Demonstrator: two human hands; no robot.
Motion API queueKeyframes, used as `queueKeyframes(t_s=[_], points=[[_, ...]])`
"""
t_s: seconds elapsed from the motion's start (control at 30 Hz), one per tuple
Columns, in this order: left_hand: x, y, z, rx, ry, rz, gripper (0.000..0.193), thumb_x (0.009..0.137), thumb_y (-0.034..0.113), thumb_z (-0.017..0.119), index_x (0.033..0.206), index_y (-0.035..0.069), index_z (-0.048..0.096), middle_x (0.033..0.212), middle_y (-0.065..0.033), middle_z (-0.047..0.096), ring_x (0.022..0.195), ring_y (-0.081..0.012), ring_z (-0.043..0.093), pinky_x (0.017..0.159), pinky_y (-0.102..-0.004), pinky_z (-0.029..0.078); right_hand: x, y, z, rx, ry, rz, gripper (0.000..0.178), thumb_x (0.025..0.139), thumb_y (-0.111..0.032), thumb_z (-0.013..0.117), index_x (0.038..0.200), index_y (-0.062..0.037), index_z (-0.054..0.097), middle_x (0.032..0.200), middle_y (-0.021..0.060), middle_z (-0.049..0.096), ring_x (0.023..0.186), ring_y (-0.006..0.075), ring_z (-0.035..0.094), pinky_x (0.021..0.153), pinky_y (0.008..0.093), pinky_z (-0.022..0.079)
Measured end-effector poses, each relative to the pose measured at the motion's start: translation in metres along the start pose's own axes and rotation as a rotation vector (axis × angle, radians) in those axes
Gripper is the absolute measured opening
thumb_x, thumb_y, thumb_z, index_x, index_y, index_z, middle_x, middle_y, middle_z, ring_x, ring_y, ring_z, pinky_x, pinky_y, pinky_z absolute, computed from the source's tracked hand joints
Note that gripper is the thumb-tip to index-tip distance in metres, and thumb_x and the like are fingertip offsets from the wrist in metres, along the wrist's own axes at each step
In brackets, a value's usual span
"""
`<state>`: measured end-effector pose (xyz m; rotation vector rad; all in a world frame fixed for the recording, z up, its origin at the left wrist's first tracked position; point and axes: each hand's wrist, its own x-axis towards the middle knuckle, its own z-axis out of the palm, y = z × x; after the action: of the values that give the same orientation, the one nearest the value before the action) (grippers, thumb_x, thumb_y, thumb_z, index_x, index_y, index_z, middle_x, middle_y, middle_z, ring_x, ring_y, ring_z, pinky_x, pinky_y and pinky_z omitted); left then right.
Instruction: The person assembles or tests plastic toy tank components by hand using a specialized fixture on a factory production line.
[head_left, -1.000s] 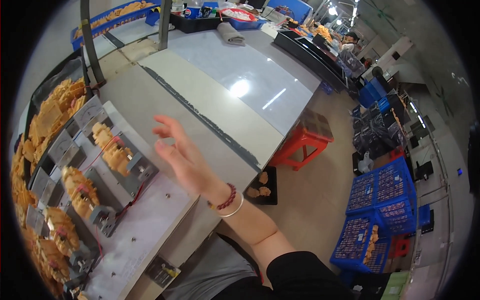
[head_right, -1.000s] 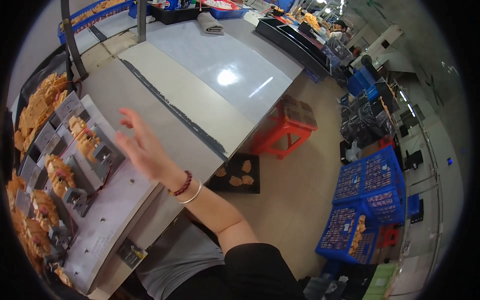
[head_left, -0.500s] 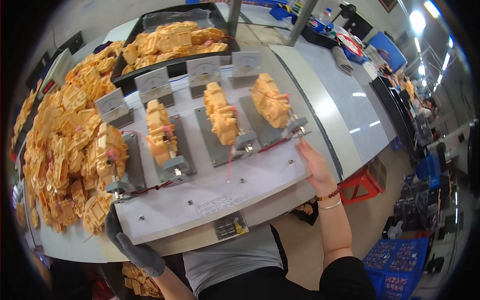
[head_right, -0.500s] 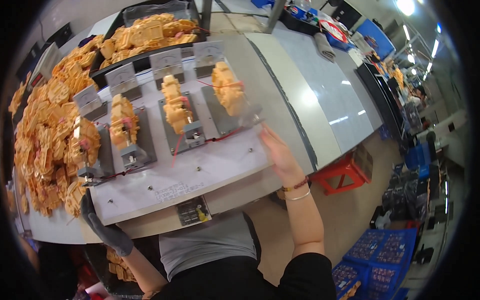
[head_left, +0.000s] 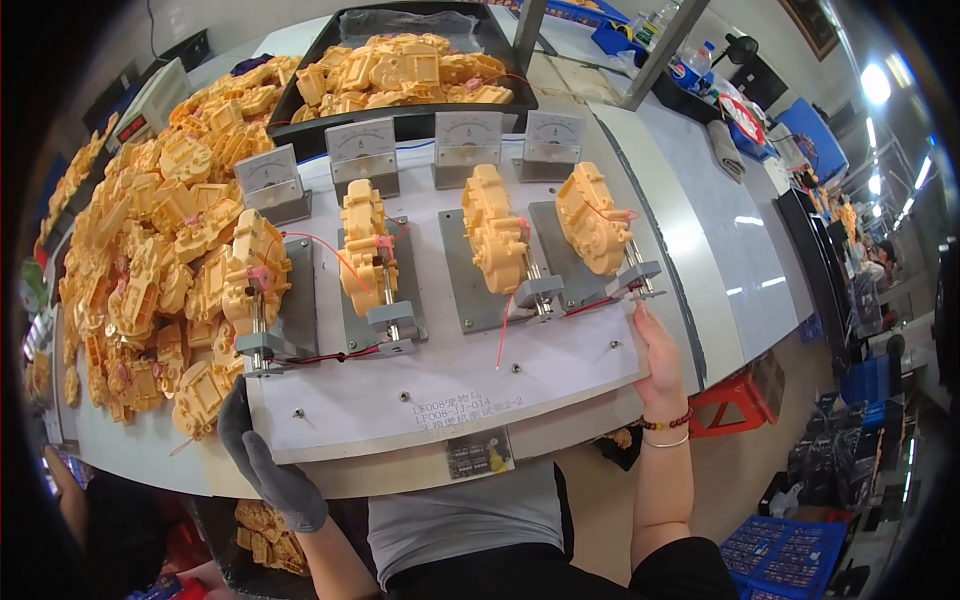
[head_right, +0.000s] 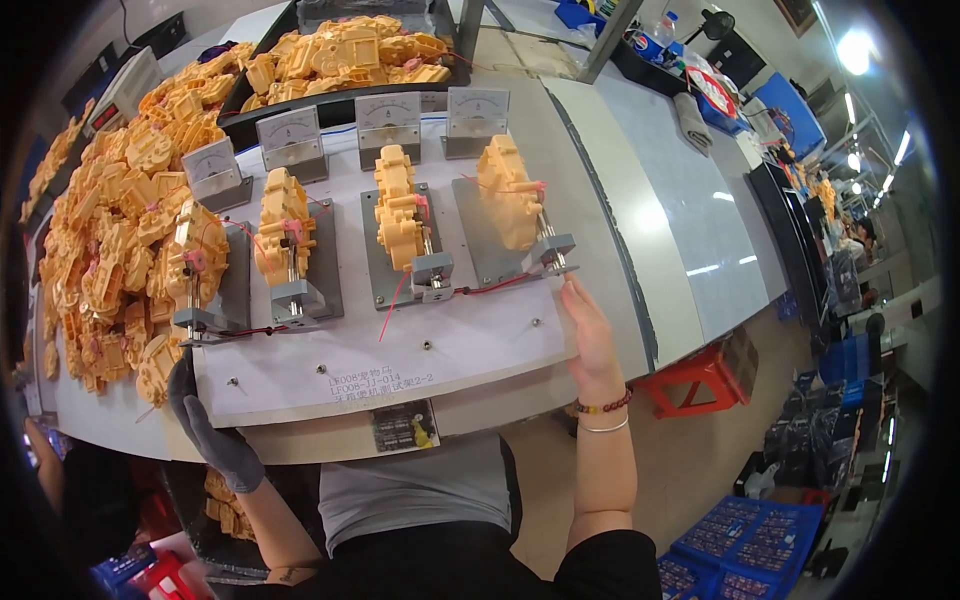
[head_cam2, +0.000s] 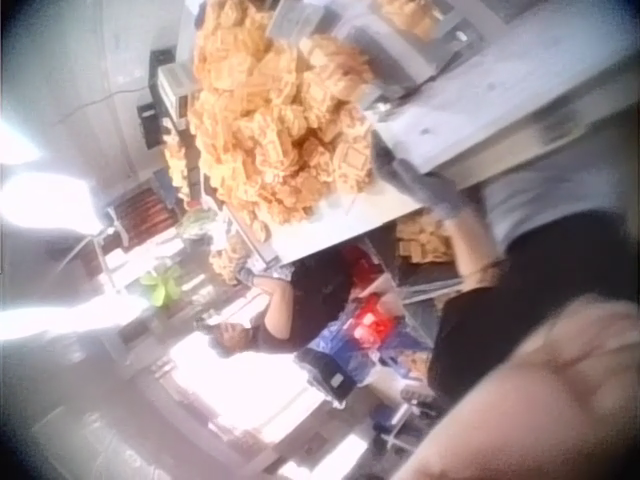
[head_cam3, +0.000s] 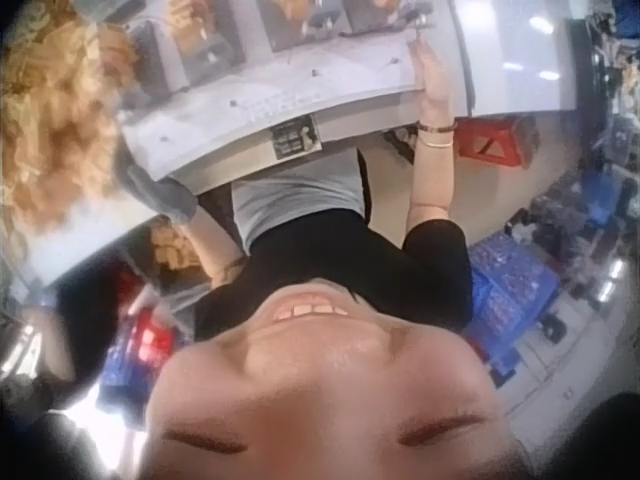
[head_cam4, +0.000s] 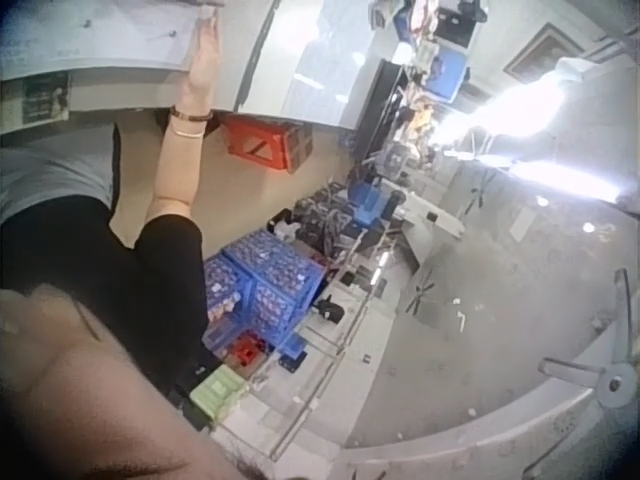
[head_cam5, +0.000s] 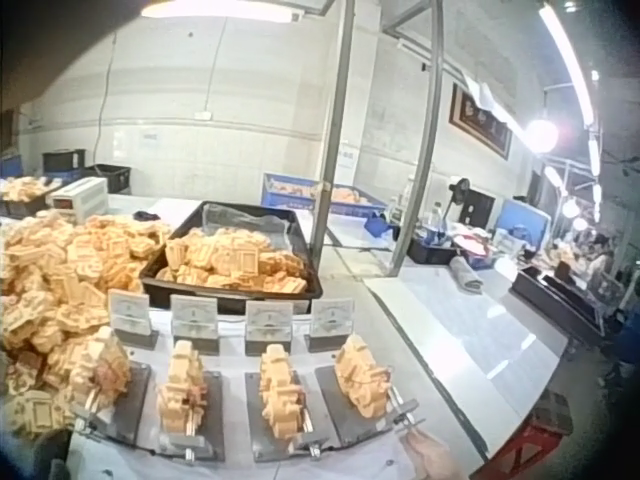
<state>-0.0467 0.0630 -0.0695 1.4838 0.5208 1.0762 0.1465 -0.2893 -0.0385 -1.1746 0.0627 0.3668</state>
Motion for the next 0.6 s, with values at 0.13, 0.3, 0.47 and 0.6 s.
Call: queueKeyframes(t_s=[0.13,0.3,0.47,0.6], points=[[0.003,0.003,0.000,0.003,-0.008,-0.011,0.051,0.097,0.031,0.038,0.132,-0.007,0.040,0.133,-0.0214,0.048,0.123,-0.0292,0.047,0.106,-0.0419,0.034,-0.003,0.000,0.008,0.006,0.023,-0.018,0.034,0.103,-0.022,0.038,0.126,-0.0015,0.050,0.114,0.0091,0.062,0.102,0.0168,0.061,0.088,0.0308,0.049],[0.003,0.003,0.000,-0.031,0.017,-0.025,0.051,0.096,0.030,0.040,0.131,-0.007,0.041,0.133,-0.0217,0.048,0.123,-0.0293,0.047,0.106,-0.0417,0.034,-0.004,0.004,0.002,-0.016,0.041,-0.035,0.034,0.102,-0.020,0.039,0.128,-0.0013,0.050,0.115,0.0081,0.062,0.102,0.0159,0.061,0.088,0.0298,0.048],[0.001,0.002,-0.008,0.171,0.022,0.122,0.048,0.093,0.024,0.045,0.130,-0.007,0.042,0.134,-0.0228,0.047,0.124,-0.0306,0.046,0.107,-0.0410,0.032,-0.001,0.006,0.006,0.001,0.045,-0.138,0.038,0.098,-0.017,0.041,0.132,-0.0001,0.047,0.119,0.0089,0.060,0.106,0.0189,0.059,0.090,0.0315,0.047],[-0.006,0.019,-0.018,0.506,0.003,0.391,0.039,0.083,0.007,0.060,0.119,-0.003,0.052,0.120,-0.0202,0.056,0.112,-0.0319,0.053,0.100,-0.0418,0.039,-0.013,0.004,0.012,-0.747,0.371,-0.913,0.037,0.088,-0.011,0.054,0.122,0.0031,0.054,0.113,0.0103,0.061,0.101,0.0250,0.059,0.086,0.0356,0.047]])
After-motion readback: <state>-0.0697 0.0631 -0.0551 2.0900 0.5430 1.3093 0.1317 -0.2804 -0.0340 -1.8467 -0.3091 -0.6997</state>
